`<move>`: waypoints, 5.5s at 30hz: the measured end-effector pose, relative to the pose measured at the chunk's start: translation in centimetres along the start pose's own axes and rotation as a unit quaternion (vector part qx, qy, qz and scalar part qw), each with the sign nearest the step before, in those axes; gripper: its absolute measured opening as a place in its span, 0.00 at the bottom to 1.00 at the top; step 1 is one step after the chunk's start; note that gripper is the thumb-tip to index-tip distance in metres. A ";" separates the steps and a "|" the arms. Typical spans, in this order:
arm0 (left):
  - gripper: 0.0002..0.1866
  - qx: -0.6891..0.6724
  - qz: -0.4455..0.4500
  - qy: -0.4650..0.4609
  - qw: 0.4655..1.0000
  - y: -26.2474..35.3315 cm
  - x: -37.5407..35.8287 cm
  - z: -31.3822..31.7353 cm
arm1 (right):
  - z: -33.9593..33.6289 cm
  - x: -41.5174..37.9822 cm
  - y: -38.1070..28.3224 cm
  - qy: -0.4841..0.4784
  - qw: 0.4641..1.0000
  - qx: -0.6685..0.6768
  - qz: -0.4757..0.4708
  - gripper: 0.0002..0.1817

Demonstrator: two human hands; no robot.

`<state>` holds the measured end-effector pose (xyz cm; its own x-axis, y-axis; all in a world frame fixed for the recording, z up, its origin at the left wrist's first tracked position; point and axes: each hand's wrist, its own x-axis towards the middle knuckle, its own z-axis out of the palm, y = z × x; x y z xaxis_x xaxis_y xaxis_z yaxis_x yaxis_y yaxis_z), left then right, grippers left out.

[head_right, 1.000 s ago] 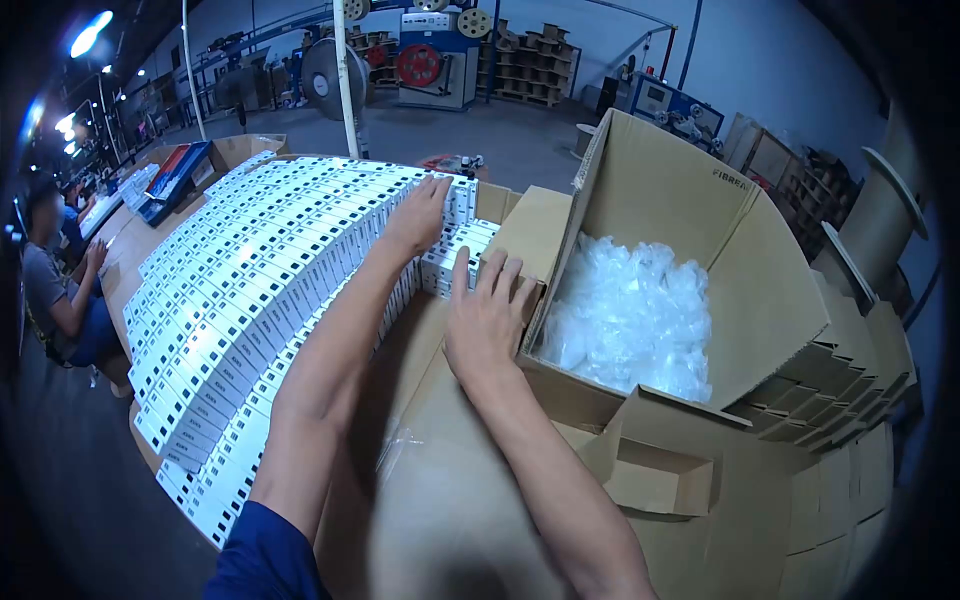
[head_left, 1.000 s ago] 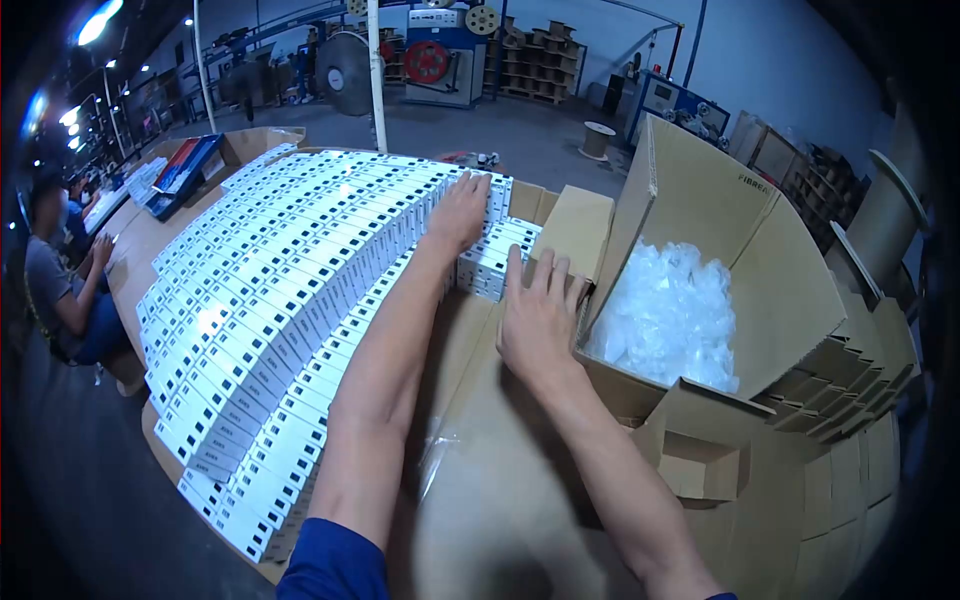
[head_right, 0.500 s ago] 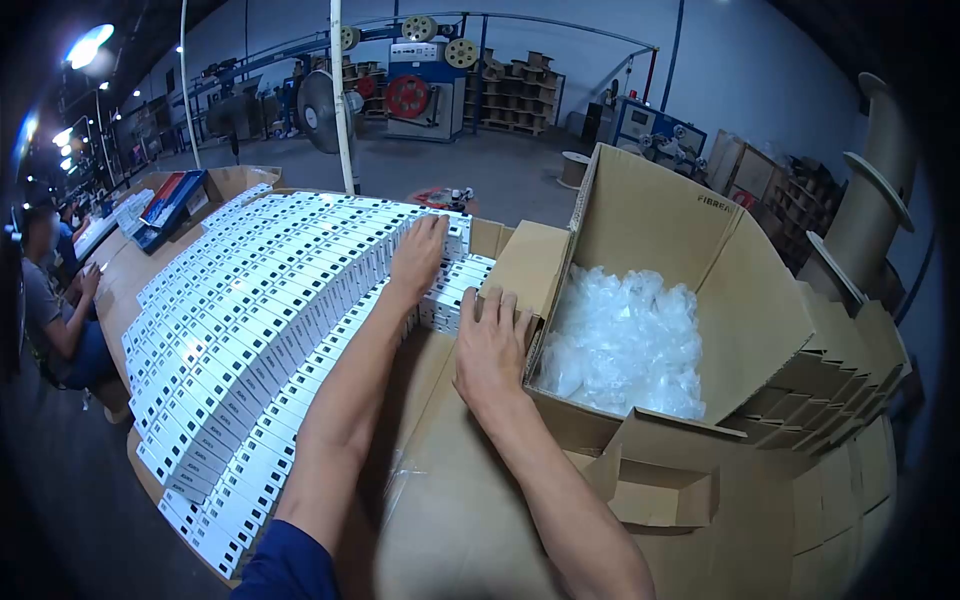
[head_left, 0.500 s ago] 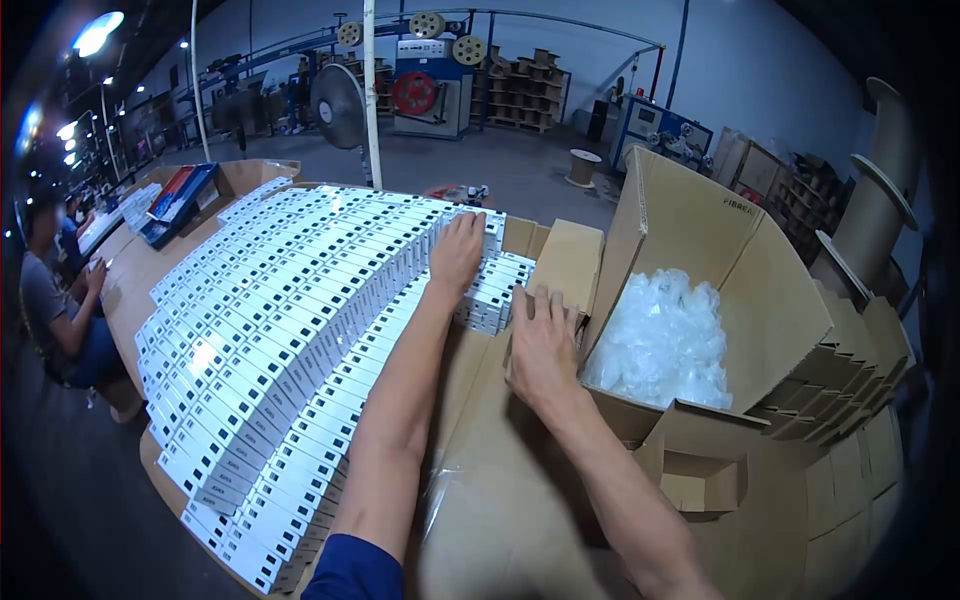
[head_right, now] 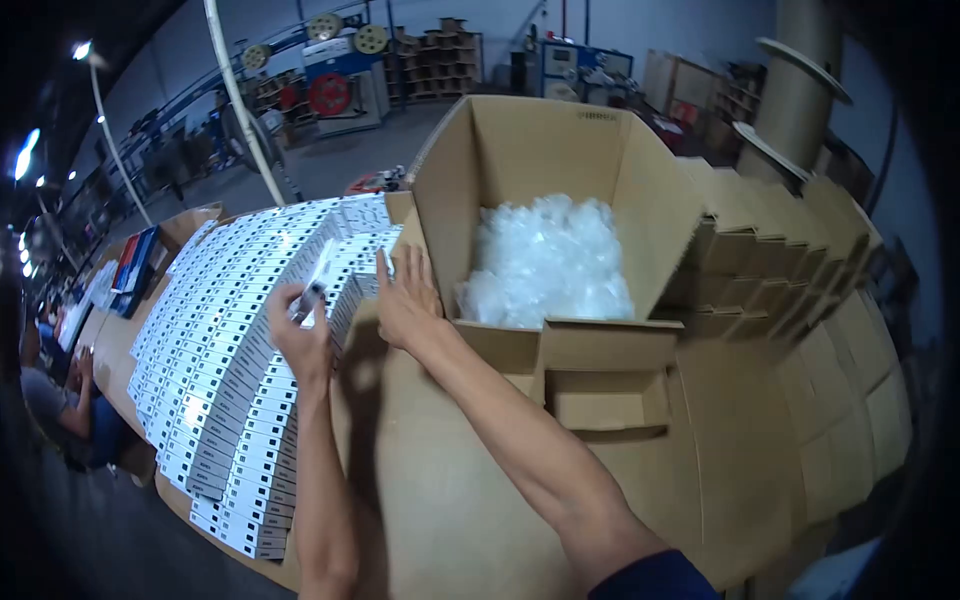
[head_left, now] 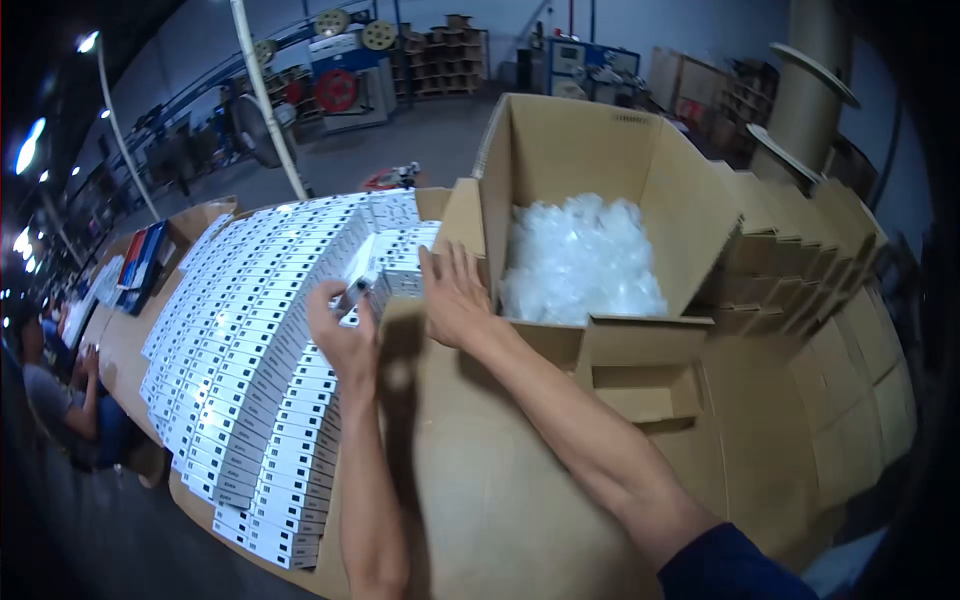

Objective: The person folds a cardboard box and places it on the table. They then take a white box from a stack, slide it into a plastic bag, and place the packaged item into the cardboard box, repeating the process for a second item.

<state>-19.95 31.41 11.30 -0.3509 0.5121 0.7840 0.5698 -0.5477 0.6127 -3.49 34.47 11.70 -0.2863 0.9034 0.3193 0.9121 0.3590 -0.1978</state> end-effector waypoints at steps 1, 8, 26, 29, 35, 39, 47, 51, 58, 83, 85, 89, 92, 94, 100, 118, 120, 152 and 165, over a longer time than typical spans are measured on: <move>0.12 0.031 0.042 0.010 0.999 0.6 -1.1 -1.5 | -0.5 -1.1 0.0 0.065 0.997 -0.001 -0.044 0.54; 0.18 0.030 0.096 -0.101 0.990 11.1 -7.3 -5.3 | -10.6 -10.8 -0.7 -0.078 0.718 0.691 0.040 0.36; 0.11 0.035 0.149 -0.498 0.854 9.0 -2.7 21.5 | -14.6 -13.5 19.9 0.230 0.933 0.258 0.099 0.16; 0.07 -0.053 0.133 -0.351 0.925 10.6 -3.0 21.0 | -13.2 -12.3 20.0 0.220 0.935 0.228 0.160 0.24; 0.05 -0.142 0.077 -0.281 0.946 14.4 -4.6 20.3 | -11.0 -9.2 20.0 0.124 0.832 0.450 0.300 0.25; 0.09 -0.083 0.033 -0.237 0.967 12.9 -3.6 21.4 | -11.3 -9.7 20.1 0.232 0.889 0.316 0.236 0.13; 0.10 -0.037 0.067 -0.171 0.982 12.8 -0.8 21.8 | -11.7 -9.1 22.7 0.217 0.907 0.165 0.320 0.26; 0.11 -0.075 -0.005 -0.156 0.985 14.6 -0.1 19.7 | -12.6 -9.9 23.3 0.150 0.931 0.160 0.292 0.37; 0.15 -0.206 -0.064 -0.192 0.957 16.3 -1.6 13.4 | -18.1 -14.7 15.7 0.311 0.915 0.201 0.160 0.34; 0.13 -0.342 -0.444 -0.271 0.783 30.3 -34.3 -8.7 | -6.0 -53.7 -0.8 0.358 0.706 0.499 0.352 0.12; 0.13 -0.305 -0.372 -0.295 0.826 29.7 -34.5 -9.4 | -8.1 -53.8 -0.5 0.332 0.706 0.547 0.303 0.15; 0.14 -0.276 -0.333 -0.356 0.829 29.0 -35.3 -11.0 | -9.0 -54.9 1.1 0.239 0.746 0.567 0.256 0.14; 0.14 -0.271 -0.313 -0.331 0.848 28.6 -35.8 -11.4 | -8.2 -55.5 1.0 0.179 0.701 0.619 0.305 0.09; 0.12 -0.282 -0.345 -0.311 0.839 27.4 -35.7 -11.9 | -8.0 -55.6 0.6 0.202 0.726 0.576 0.317 0.08; 0.15 -0.254 -0.212 -0.177 0.927 27.8 -34.0 -11.3 | -7.3 -56.0 -0.2 0.272 0.812 0.424 0.294 0.04; 0.12 -0.159 0.087 -0.356 0.917 28.8 -31.4 -10.5 | -9.2 -55.8 -0.6 0.322 0.851 0.302 0.283 0.09; 0.11 -0.187 0.053 -0.423 0.885 29.0 -30.7 -10.7 | -9.1 -56.2 -0.6 0.286 0.848 0.320 0.312 0.09; 0.28 -0.373 -0.334 -0.451 0.739 28.5 -34.0 -10.0 | -8.0 -55.4 -0.5 0.330 0.746 0.510 0.274 0.14; 0.23 -0.280 -0.212 -0.514 0.783 28.0 -34.6 -11.0 | -18.0 -53.0 6.3 0.356 0.848 0.392 -0.010 0.21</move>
<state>-0.04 -8.90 2.40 0.5276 0.8301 0.1805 0.0489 -0.2418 0.9691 22.71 -15.38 10.23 0.2039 0.6249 0.7536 0.3532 0.6710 -0.6520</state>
